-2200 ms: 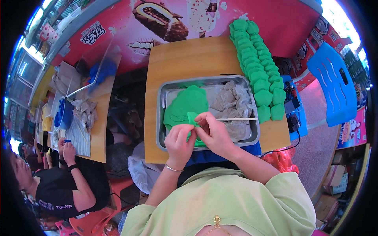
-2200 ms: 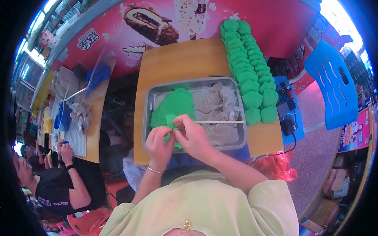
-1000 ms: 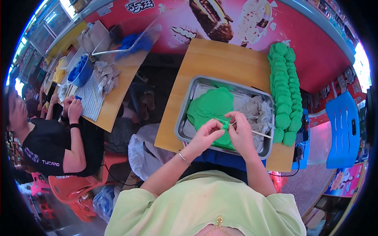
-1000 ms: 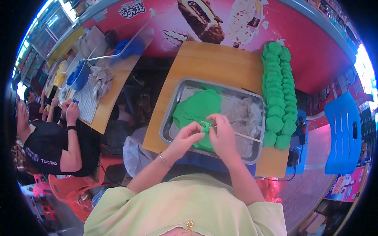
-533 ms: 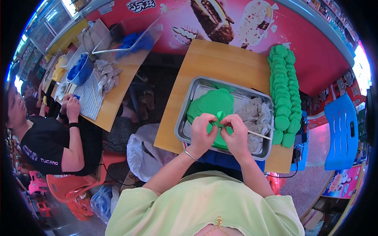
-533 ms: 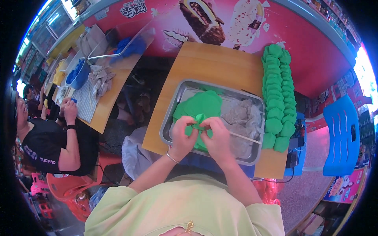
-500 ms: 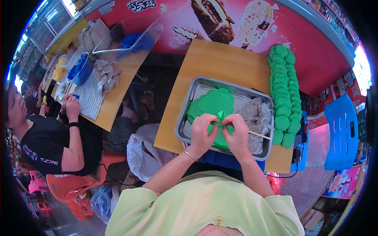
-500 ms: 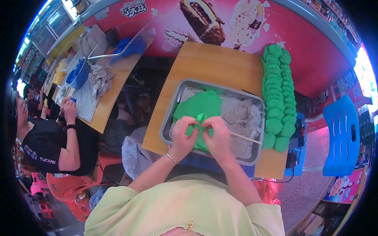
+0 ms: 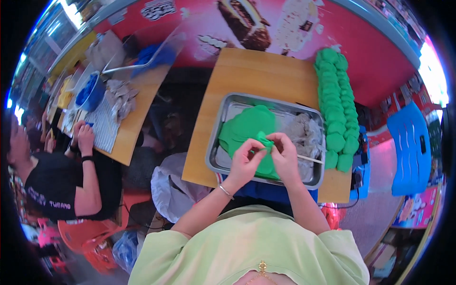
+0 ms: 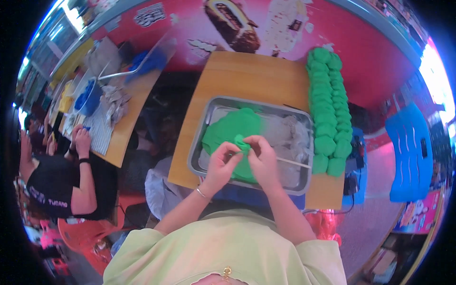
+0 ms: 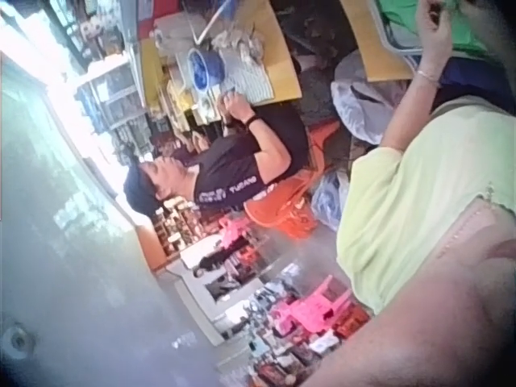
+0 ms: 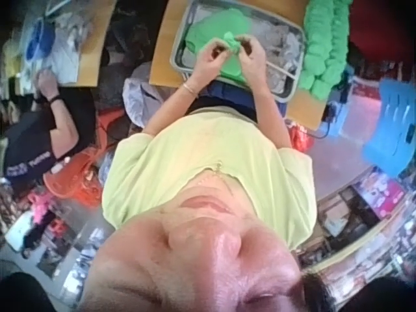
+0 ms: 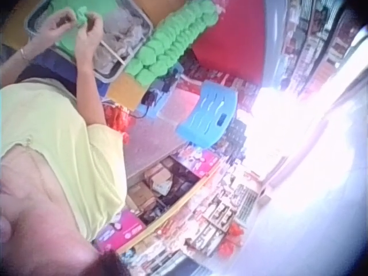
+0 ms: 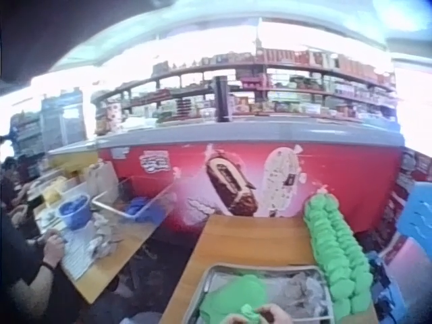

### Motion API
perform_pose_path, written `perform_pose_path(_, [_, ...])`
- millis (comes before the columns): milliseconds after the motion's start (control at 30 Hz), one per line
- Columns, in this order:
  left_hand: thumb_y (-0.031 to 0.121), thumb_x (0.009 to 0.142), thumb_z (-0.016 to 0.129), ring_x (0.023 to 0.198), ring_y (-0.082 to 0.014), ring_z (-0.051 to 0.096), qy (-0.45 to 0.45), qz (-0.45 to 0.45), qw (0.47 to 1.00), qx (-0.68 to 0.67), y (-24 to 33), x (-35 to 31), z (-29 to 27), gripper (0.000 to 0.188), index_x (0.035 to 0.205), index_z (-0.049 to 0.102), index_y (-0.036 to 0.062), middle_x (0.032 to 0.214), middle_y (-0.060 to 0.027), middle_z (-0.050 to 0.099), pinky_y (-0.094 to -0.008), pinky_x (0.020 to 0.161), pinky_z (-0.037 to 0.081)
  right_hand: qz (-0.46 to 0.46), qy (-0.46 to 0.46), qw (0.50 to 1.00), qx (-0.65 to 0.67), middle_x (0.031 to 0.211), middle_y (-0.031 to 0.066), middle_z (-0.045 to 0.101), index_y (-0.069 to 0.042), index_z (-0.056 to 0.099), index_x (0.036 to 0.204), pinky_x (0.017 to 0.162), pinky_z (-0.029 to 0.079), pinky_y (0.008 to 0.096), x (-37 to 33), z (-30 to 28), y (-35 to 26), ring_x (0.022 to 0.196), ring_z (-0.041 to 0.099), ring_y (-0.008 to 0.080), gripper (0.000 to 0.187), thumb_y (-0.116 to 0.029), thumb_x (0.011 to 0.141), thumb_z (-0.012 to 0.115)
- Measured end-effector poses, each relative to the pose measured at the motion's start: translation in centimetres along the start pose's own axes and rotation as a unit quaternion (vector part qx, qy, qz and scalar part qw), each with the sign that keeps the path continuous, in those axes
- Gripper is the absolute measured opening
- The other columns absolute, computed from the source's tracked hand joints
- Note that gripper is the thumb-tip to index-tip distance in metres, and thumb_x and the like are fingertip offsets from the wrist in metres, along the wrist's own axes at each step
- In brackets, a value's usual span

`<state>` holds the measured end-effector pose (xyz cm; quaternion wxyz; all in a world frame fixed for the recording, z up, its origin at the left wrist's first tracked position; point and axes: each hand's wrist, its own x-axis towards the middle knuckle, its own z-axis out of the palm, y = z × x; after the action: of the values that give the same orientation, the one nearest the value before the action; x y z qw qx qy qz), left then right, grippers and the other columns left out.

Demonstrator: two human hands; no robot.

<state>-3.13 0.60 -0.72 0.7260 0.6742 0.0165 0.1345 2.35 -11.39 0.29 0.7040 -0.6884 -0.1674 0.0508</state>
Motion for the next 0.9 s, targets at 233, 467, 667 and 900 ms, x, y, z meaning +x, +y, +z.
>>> perform_pose_path(233, [-0.002,0.079,0.061,0.063,-0.0128,0.051,0.099,0.173,0.949,0.243,0.9,1.9,-0.4,0.011,0.089,0.055,0.0015,0.084,-0.0074,0.054,-0.0232,0.051,0.043,-0.047,0.036,0.994,-0.095,0.078,0.0069,0.063,-0.001,0.061,0.092,0.064,0.047,0.0259,0.0,0.8,-0.8,0.070,0.060,0.0115,0.012,0.003,0.081,0.057])
perform_pose_path(467, [0.000,0.082,0.059,0.072,-0.0115,0.056,0.125,0.097,0.976,0.153,-0.2,1.6,-0.2,0.013,0.095,0.057,0.0000,0.085,-0.0060,0.056,-0.0237,0.057,0.047,-0.046,-0.002,0.998,-0.034,0.080,0.0092,0.063,-0.001,0.061,0.091,0.062,0.047,0.0271,-0.6,1.0,-0.5,0.070,0.061,0.0144,0.011,0.001,0.081,0.059])
perform_pose_path(667, [0.009,0.091,0.055,0.072,-0.0032,0.049,0.054,-0.106,0.985,-0.122,-0.4,0.5,0.2,0.008,0.096,0.059,0.0047,0.084,0.0036,0.055,-0.0187,0.060,0.041,-0.077,0.059,0.985,-0.140,0.081,0.0033,0.059,0.000,0.059,0.092,0.068,0.047,0.0230,0.1,0.5,-0.6,0.077,0.057,0.0073,0.010,0.005,0.084,0.055])
perform_pose_path(900, [0.001,0.083,0.059,0.078,-0.0041,0.046,-0.021,-0.057,0.983,-0.173,-0.6,0.7,-0.5,0.009,0.091,0.056,0.0047,0.100,0.0019,0.046,-0.0189,0.068,0.038,-0.001,-0.007,1.000,0.009,0.082,0.0006,0.059,-0.001,0.057,0.095,0.066,0.046,0.0204,0.7,0.2,-0.5,0.075,0.056,0.0054,0.011,0.003,0.085,0.055])
